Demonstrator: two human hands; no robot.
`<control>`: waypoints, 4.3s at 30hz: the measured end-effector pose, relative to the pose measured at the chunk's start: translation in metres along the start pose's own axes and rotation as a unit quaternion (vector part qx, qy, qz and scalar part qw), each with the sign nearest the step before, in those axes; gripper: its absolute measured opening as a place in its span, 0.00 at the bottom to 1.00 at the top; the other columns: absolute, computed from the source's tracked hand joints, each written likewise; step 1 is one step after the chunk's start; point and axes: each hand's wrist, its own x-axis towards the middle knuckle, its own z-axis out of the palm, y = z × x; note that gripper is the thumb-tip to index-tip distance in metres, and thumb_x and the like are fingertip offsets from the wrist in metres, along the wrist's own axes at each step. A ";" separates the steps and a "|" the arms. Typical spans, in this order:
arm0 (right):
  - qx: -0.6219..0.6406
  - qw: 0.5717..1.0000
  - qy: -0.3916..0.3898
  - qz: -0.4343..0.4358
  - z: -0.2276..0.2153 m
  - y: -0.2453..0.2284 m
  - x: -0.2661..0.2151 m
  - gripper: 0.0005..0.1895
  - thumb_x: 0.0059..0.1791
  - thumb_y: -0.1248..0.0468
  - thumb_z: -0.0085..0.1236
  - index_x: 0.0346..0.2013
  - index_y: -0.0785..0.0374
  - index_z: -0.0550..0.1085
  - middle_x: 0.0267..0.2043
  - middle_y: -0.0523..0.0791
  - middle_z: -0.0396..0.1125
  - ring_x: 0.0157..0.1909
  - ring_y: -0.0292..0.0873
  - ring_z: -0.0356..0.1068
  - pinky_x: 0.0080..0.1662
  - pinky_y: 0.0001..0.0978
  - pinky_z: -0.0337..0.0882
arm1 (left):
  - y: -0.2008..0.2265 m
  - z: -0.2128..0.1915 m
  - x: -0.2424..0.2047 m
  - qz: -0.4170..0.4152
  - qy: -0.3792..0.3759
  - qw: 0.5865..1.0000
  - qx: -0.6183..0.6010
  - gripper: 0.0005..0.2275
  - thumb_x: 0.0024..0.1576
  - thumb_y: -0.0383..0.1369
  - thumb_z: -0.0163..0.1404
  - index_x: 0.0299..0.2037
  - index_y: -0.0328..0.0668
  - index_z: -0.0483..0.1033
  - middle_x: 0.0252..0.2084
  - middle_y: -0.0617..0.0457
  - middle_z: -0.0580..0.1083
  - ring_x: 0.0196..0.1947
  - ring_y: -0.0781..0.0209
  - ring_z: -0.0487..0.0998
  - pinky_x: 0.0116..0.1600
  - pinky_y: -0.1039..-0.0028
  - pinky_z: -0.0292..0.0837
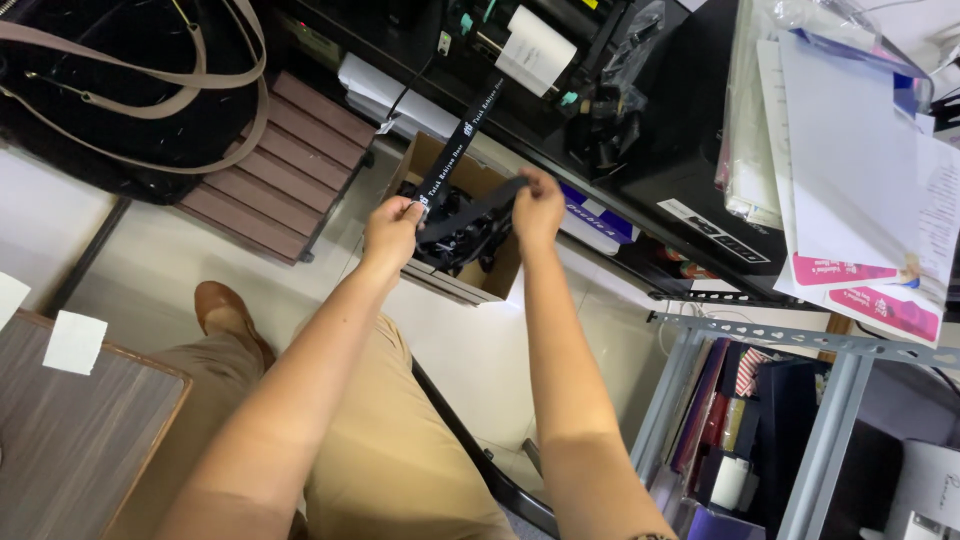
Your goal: Organizing and untangling black lanyards from a cardboard box at a workstation.
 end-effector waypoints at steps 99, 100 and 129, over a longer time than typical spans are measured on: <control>0.236 0.897 -0.222 0.301 0.103 0.014 -0.154 0.08 0.48 0.61 0.64 0.25 0.54 0.76 0.27 0.41 0.69 0.31 0.39 0.71 0.39 0.38 0.78 | 0.010 -0.097 -0.221 0.448 -0.051 0.864 0.224 0.04 0.51 0.29 0.56 0.27 0.52 0.76 0.23 0.55 0.73 0.28 0.51 0.79 0.35 0.64 0.75; 0.236 0.895 -0.224 0.304 0.106 0.018 -0.155 0.08 0.48 0.61 0.64 0.25 0.54 0.75 0.27 0.41 0.69 0.32 0.39 0.72 0.39 0.37 0.77 | 0.010 -0.097 -0.221 0.445 -0.054 0.866 0.221 0.03 0.51 0.29 0.56 0.27 0.51 0.76 0.23 0.54 0.73 0.28 0.51 0.79 0.35 0.64 0.75; 0.228 0.889 -0.295 0.267 0.080 0.025 -0.202 0.06 0.46 0.60 0.66 0.25 0.53 0.77 0.26 0.37 0.71 0.32 0.33 0.73 0.37 0.27 0.74 | 0.005 -0.089 -0.210 0.411 -0.050 0.884 0.219 0.04 0.49 0.28 0.57 0.31 0.52 0.78 0.29 0.53 0.74 0.34 0.49 0.80 0.41 0.64 0.76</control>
